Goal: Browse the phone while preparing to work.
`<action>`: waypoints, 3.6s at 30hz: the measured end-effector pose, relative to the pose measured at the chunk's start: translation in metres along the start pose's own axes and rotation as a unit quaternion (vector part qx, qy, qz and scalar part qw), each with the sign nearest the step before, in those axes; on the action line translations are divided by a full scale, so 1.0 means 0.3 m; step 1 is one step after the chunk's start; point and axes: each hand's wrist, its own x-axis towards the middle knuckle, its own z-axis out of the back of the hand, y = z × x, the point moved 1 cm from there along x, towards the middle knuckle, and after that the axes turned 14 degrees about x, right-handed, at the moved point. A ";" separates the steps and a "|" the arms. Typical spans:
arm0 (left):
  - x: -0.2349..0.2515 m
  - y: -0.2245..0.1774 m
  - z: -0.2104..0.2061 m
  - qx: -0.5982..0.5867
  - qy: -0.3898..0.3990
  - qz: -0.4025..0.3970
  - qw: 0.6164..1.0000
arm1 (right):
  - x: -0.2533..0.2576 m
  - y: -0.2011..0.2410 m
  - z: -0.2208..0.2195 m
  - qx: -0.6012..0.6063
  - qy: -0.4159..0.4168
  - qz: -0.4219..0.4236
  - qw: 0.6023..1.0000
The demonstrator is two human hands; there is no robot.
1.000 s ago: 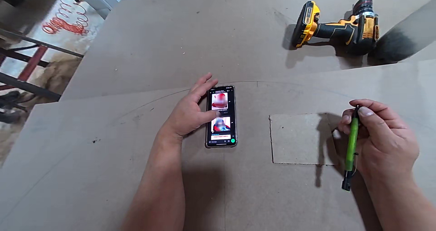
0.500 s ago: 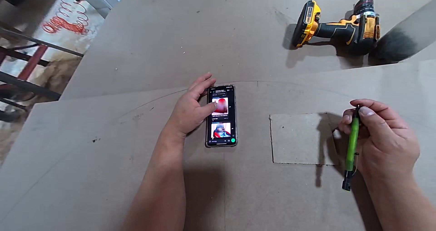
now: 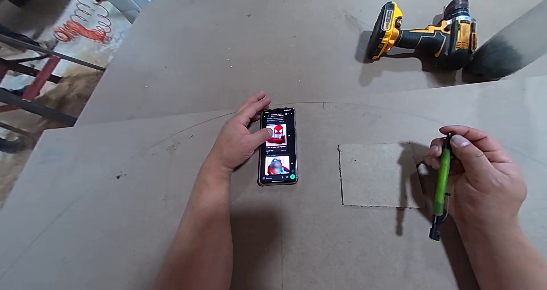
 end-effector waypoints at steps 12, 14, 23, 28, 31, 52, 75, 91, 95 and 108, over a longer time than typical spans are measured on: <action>0.001 -0.003 -0.004 0.010 0.004 0.007 1.000 | 0.000 0.001 -0.002 -0.002 -0.007 -0.004 1.000; 0.002 -0.001 -0.004 0.013 0.004 0.004 1.000 | -0.001 0.002 -0.002 0.001 -0.006 -0.002 1.000; 0.001 -0.008 -0.001 0.019 0.006 0.007 1.000 | 0.001 0.002 0.000 -0.001 0.003 -0.001 1.000; 0.001 -0.002 -0.003 0.001 -0.009 0.011 1.000 | 0.000 0.002 -0.001 -0.002 0.000 -0.005 1.000; 0.002 -0.016 -0.020 0.007 -0.034 0.036 0.999 | -0.001 0.003 -0.003 -0.002 -0.003 -0.010 1.000; 0.005 -0.010 -0.017 -0.048 -0.042 0.031 0.997 | 0.000 0.001 -0.001 -0.002 -0.003 -0.006 1.000; 0.001 -0.003 -0.001 0.004 0.010 0.001 1.000 | 0.000 0.001 -0.002 0.001 0.001 -0.004 1.000; 0.001 -0.003 -0.004 0.012 -0.002 0.011 1.000 | 0.000 0.003 -0.004 -0.002 -0.002 -0.007 1.000; 0.000 -0.004 0.001 0.002 0.000 0.004 1.000 | 0.001 0.000 0.000 -0.003 -0.001 -0.003 1.000; -0.002 -0.013 0.002 0.015 0.019 0.003 1.000 | -0.003 0.003 -0.001 -0.003 -0.006 -0.007 1.000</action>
